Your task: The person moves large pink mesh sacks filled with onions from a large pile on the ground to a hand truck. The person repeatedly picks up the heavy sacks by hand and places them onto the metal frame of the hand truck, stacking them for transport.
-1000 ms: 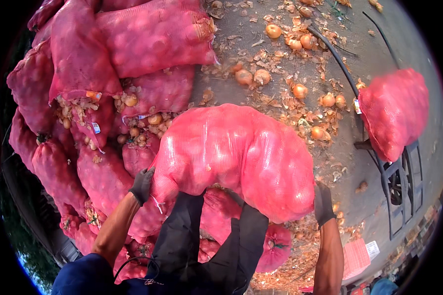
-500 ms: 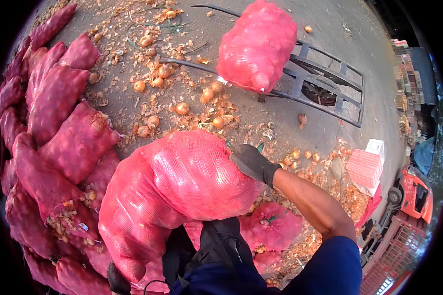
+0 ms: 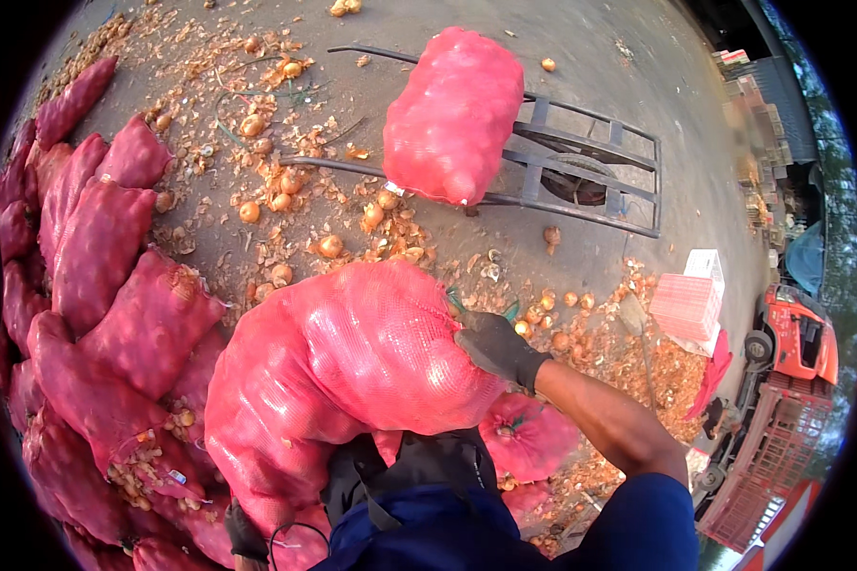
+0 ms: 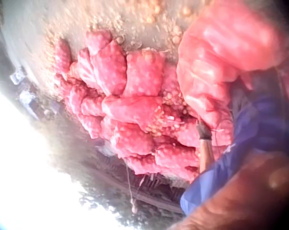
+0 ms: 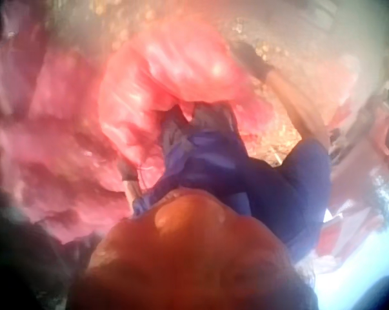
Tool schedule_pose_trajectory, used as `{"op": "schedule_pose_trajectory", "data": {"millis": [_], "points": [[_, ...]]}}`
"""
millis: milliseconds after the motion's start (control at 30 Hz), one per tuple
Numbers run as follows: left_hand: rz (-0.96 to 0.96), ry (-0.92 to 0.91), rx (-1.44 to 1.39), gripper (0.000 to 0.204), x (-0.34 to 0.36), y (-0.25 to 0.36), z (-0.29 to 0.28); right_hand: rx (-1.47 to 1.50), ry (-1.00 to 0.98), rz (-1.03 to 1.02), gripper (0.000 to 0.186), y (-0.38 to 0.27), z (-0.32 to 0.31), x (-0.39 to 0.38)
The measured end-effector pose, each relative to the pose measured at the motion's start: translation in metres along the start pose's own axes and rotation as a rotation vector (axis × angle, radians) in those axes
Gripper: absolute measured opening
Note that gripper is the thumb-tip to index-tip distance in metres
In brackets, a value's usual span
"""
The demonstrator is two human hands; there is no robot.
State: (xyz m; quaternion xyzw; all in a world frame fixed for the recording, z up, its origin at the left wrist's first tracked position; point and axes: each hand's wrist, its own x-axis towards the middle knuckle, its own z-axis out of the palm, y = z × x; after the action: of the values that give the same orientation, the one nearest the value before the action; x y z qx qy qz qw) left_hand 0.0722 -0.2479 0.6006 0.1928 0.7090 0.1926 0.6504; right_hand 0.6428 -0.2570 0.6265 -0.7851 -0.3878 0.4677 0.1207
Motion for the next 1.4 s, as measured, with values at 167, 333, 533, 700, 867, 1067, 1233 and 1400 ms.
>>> {"op": "schedule_pose_trajectory", "data": {"millis": [167, 333, 533, 700, 867, 1067, 1233, 1400], "points": [[0.086, 0.006, 0.067, 0.039, 0.0, 0.017, 0.056, 0.059, -0.034, -0.083, 0.034, 0.044, -0.038, 0.013], [0.214, -0.012, 0.127, 0.038, -0.026, 0.04, 0.134, -0.157, 0.087, -0.366, 0.035, 0.126, -0.107, 0.024], [0.356, -0.142, -0.019, 0.031, -0.073, 0.11, 0.291, 0.475, 0.243, -0.212, 0.027, 0.125, -0.267, -0.039], [0.419, -0.537, 0.029, 0.031, -0.065, 0.207, 0.451, 0.448, 0.477, -0.076, 0.026, 0.154, -0.417, -0.051], [0.321, -0.876, -0.041, 0.029, 0.01, 0.271, 0.682, 0.312, 0.816, 0.107, 0.032, 0.28, -0.506, -0.007], [0.456, -0.651, 0.604, 0.021, 0.158, 0.273, 0.903, 0.079, 1.095, 0.331, 0.048, 0.367, -0.464, 0.095], [0.733, -0.679, 0.79, 0.032, 0.235, 0.257, 1.045, -0.083, 1.01, 0.484, 0.057, 0.364, -0.384, 0.176], [0.9, -0.776, 1.148, 0.044, 0.194, 0.225, 1.134, -0.161, 1.146, 0.62, 0.057, 0.389, -0.342, 0.249]]}}
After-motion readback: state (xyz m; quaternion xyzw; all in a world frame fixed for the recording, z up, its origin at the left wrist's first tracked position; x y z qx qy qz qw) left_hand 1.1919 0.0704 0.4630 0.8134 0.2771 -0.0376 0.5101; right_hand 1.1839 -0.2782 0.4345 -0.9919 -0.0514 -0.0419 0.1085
